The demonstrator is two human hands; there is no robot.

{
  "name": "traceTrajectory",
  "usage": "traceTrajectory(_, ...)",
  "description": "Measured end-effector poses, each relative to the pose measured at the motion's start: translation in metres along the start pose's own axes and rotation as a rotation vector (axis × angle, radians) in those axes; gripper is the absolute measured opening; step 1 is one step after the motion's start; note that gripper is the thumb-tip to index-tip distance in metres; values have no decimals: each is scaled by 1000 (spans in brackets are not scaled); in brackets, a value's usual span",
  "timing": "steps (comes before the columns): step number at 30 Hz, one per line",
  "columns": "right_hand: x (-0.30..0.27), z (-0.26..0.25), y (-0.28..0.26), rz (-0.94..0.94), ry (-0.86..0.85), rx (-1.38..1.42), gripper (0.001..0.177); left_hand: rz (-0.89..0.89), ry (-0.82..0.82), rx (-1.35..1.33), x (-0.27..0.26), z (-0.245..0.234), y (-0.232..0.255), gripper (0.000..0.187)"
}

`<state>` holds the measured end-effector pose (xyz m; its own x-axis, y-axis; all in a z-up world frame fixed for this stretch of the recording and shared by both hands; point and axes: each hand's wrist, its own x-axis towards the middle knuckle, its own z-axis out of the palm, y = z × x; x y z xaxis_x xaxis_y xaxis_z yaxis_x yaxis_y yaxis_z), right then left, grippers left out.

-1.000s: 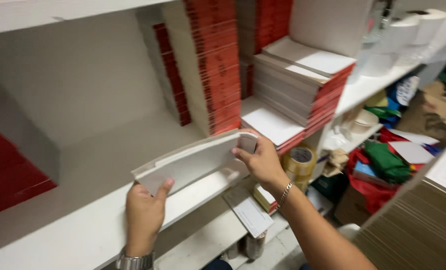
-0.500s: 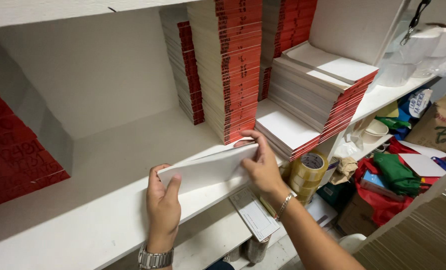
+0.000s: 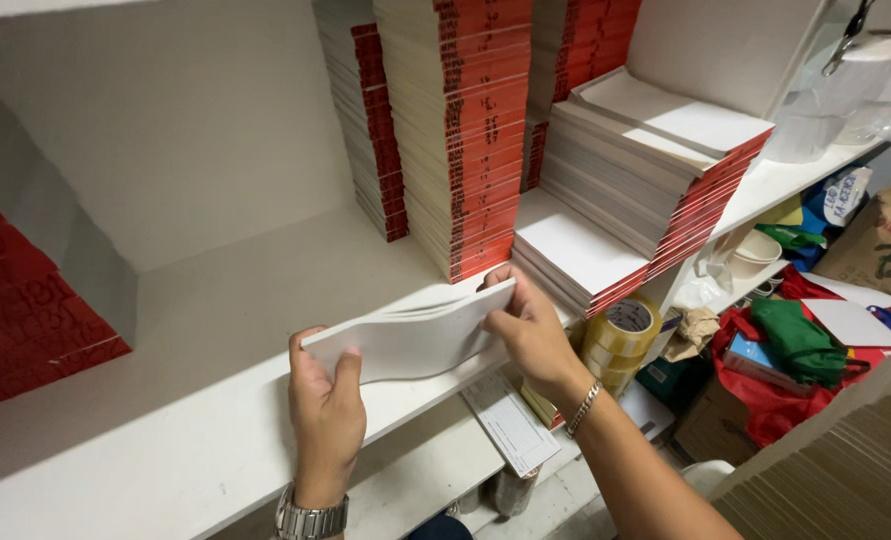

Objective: The person organizes small white paper packets on a white shelf. They pick up packets, flip them over, and place them back into stacks. The person also handles a yellow paper document, flipping through its pages before placing it back.

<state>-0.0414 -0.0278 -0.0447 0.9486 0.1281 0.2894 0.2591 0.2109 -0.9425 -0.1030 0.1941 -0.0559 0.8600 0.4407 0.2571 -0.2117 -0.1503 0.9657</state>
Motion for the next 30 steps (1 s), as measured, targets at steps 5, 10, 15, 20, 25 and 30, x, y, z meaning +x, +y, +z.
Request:
traceTrajectory(5,-2,-11,30,128,121,-226,34,6,-11,110,3,-1,-2,25)
traceTrajectory(10,-13,-15,7,35,1,-672,40,-44,2,236,-1,-1,9,29)
traceTrajectory(15,-22,-25,-19,62,-93,-981,26,31,-7,274,-5,-4,3,29)
traceTrajectory(20,-42,-37,-29,-123,-39,-982,22,153,-66,283,-7,-4,0,31)
traceTrajectory(25,-100,-86,-4,137,280,-691,23,214,-241,-88,-13,-10,-2,26)
traceTrajectory(30,-180,-144,99,368,488,-114,27,176,-228,-72,-15,-10,6,26)
